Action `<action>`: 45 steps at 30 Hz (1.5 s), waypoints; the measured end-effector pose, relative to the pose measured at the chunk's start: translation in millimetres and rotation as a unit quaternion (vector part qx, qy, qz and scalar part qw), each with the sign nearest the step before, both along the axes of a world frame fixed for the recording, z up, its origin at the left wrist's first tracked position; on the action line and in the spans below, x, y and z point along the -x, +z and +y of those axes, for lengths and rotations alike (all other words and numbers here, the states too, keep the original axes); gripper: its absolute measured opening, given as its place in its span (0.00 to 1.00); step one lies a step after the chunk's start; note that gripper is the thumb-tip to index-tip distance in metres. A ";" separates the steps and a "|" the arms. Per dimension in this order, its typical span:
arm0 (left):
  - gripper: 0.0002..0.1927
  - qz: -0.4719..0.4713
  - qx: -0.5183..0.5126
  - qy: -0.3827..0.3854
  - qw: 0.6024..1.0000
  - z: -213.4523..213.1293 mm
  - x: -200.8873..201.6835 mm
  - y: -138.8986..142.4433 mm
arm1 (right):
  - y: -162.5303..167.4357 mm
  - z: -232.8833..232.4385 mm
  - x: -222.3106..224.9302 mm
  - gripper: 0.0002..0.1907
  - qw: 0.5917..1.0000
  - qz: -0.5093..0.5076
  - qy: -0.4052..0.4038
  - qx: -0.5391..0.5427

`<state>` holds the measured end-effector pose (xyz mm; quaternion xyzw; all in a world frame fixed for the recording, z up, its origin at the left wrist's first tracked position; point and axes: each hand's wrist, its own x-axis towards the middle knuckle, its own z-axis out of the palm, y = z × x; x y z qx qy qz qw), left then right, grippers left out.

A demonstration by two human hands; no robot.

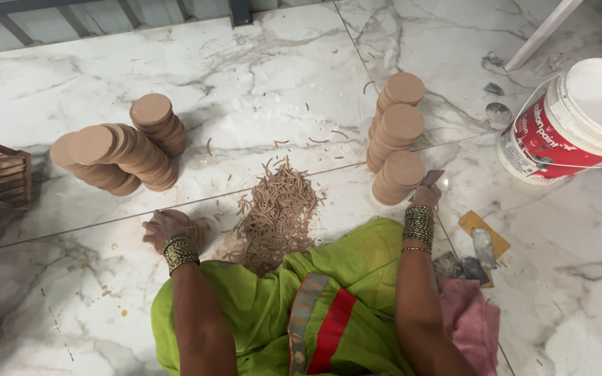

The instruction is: The person sits on the floor and sands round wooden discs one at a time, rubbing the surfaces by hand, then stacks the finished discs into piles on the floor. They repeatedly pick up a disc, sand it, and place it onto a growing stack.

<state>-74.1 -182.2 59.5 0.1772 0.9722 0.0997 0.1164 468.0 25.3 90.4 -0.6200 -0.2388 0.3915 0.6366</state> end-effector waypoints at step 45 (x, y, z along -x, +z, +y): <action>0.30 -0.542 -0.686 -0.010 0.486 1.0 -145.6 -23.2 | 18.9 -188.8 229.1 0.23 0.676 -0.486 0.459 -0.310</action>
